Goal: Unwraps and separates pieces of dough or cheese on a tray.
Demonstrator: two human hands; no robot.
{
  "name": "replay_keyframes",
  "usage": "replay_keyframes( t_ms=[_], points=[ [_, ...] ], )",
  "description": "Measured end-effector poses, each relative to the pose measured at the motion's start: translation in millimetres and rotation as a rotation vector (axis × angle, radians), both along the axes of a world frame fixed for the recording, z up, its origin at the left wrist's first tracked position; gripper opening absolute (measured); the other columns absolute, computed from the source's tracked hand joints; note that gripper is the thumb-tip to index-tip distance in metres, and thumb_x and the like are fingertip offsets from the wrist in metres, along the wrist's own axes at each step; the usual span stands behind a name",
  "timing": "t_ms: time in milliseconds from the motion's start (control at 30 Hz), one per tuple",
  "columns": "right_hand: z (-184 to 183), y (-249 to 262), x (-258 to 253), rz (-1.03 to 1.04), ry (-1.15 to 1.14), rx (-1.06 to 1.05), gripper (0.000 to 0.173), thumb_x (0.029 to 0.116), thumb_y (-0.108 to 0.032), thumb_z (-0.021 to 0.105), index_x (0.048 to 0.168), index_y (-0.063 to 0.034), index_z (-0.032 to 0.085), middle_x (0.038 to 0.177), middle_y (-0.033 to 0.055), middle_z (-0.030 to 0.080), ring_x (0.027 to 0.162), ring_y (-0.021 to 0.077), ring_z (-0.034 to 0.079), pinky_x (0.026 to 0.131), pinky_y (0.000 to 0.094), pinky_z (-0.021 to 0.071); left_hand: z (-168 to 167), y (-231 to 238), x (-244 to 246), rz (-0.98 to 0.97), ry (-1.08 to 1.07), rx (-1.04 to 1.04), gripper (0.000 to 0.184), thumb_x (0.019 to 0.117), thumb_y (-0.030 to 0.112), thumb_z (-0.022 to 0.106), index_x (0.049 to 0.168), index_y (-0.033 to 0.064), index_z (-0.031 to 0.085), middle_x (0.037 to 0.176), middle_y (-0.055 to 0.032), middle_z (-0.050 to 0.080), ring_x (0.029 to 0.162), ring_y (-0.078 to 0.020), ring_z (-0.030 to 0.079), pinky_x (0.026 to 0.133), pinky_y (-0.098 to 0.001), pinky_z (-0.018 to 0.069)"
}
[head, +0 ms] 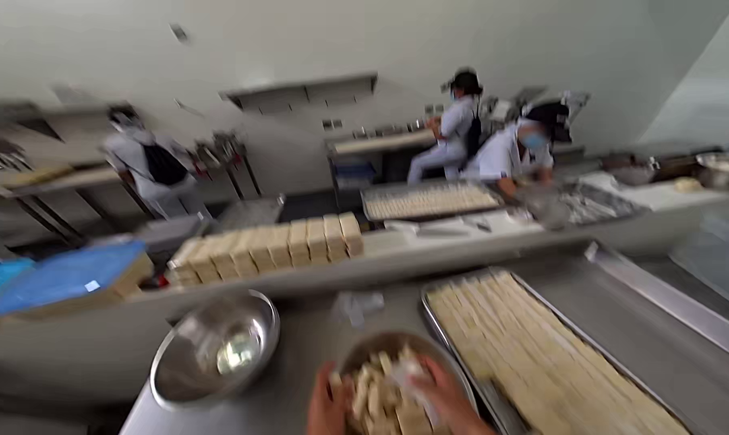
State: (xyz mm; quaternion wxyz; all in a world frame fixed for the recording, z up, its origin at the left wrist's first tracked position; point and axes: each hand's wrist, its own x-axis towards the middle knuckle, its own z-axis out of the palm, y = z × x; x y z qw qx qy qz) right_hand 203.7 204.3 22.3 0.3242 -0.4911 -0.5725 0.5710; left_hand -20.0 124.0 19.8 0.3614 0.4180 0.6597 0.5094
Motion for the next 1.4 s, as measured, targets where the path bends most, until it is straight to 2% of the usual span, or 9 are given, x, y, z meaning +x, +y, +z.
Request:
replay_keyframes(
  t_ms=[167,400,567,733,867,967,1133,1233,1400],
  points=[
    [36,0,15,0.062,0.067,-0.242,0.037,0.1059,-0.018,0.054,0.141,-0.0073,0.050,0.100,0.0100,0.067,0.074,0.0147,0.065,0.066,0.0304,0.0566,4,10,-2,-0.291,0.279,-0.276,0.081,0.0910,0.034,0.076,0.156,0.0057,0.038,0.159,-0.0229,0.037,0.145,-0.0402,0.039,0.115,-0.0611,0.0361],
    [54,-8,16,0.146,0.055,0.026,0.039,0.0962,-0.014,0.065,0.134,-0.0085,0.057,0.112,0.0056,0.068,0.089,0.0097,0.067,0.076,0.0278,0.0588,-18,18,46,-0.516,0.354,-0.195,0.064,0.0927,0.024,0.076,0.148,0.0047,0.051,0.149,-0.0207,0.051,0.136,-0.0370,0.051,0.111,-0.0589,0.0427],
    [29,-4,14,0.398,-0.514,0.083,0.086,0.0893,0.001,0.073,0.162,-0.0108,0.028,0.149,0.0206,0.050,0.123,0.0372,0.060,0.101,0.0556,0.0522,-23,6,56,-0.331,-0.470,-0.299,0.051,0.1036,0.008,0.047,0.153,0.0060,0.036,0.133,-0.0158,0.063,0.109,-0.0259,0.068,0.091,-0.0442,0.0580],
    [13,-13,18,0.366,-0.555,0.228,0.035,0.1014,-0.004,0.060,0.137,-0.0070,0.063,0.112,0.0158,0.073,0.097,0.0297,0.072,0.088,0.0509,0.0576,-22,-1,63,-0.179,-0.546,-0.265,0.035,0.0994,-0.003,0.057,0.134,0.0008,0.055,0.106,-0.0122,0.070,0.088,-0.0192,0.071,0.081,-0.0360,0.0599],
    [13,-18,18,0.150,-0.302,0.391,0.016,0.0999,-0.007,0.063,0.112,-0.0044,0.073,0.094,0.0074,0.074,0.077,0.0137,0.071,0.073,0.0339,0.0616,-10,-4,59,-0.290,-0.622,-0.222,0.041,0.1074,0.015,0.044,0.148,0.0070,0.045,0.127,-0.0143,0.066,0.106,-0.0256,0.070,0.091,-0.0419,0.0593],
    [8,-29,11,0.227,-0.303,0.550,0.015,0.0956,-0.007,0.066,0.107,-0.0050,0.076,0.107,0.0077,0.073,0.101,0.0184,0.069,0.090,0.0382,0.0583,-5,-8,69,-0.348,-0.760,-0.261,0.038,0.1088,0.021,0.039,0.142,0.0067,0.050,0.114,-0.0143,0.069,0.092,-0.0240,0.073,0.083,-0.0405,0.0617],
    [4,-42,31,0.191,-0.225,0.409,0.044,0.0955,-0.021,0.069,0.137,-0.0077,0.064,0.142,0.0086,0.060,0.132,0.0198,0.056,0.109,0.0416,0.0490,1,24,51,-0.099,-0.597,-0.155,0.022,0.1063,0.004,0.042,0.120,0.0028,0.060,0.091,-0.0027,0.071,0.078,-0.0107,0.069,0.076,-0.0291,0.0599],
    [-7,-47,68,0.168,-0.268,0.248,0.033,0.0983,-0.021,0.067,0.128,-0.0062,0.068,0.125,0.0097,0.068,0.113,0.0180,0.066,0.098,0.0378,0.0560,4,85,16,-0.027,-0.437,-0.110,0.021,0.1086,0.012,0.040,0.124,0.0059,0.054,0.095,-0.0010,0.071,0.084,-0.0117,0.071,0.080,-0.0319,0.0610],
    [-32,-54,131,0.150,-0.677,0.172,0.029,0.1021,-0.021,0.062,0.128,-0.0105,0.070,0.127,0.0102,0.067,0.117,0.0244,0.065,0.100,0.0471,0.0534,-13,153,-30,-0.053,-0.057,-0.485,0.060,0.1110,0.034,0.040,0.157,0.0059,0.015,0.140,-0.0285,0.051,0.102,-0.0359,0.070,0.081,-0.0494,0.0602]
  ],
)
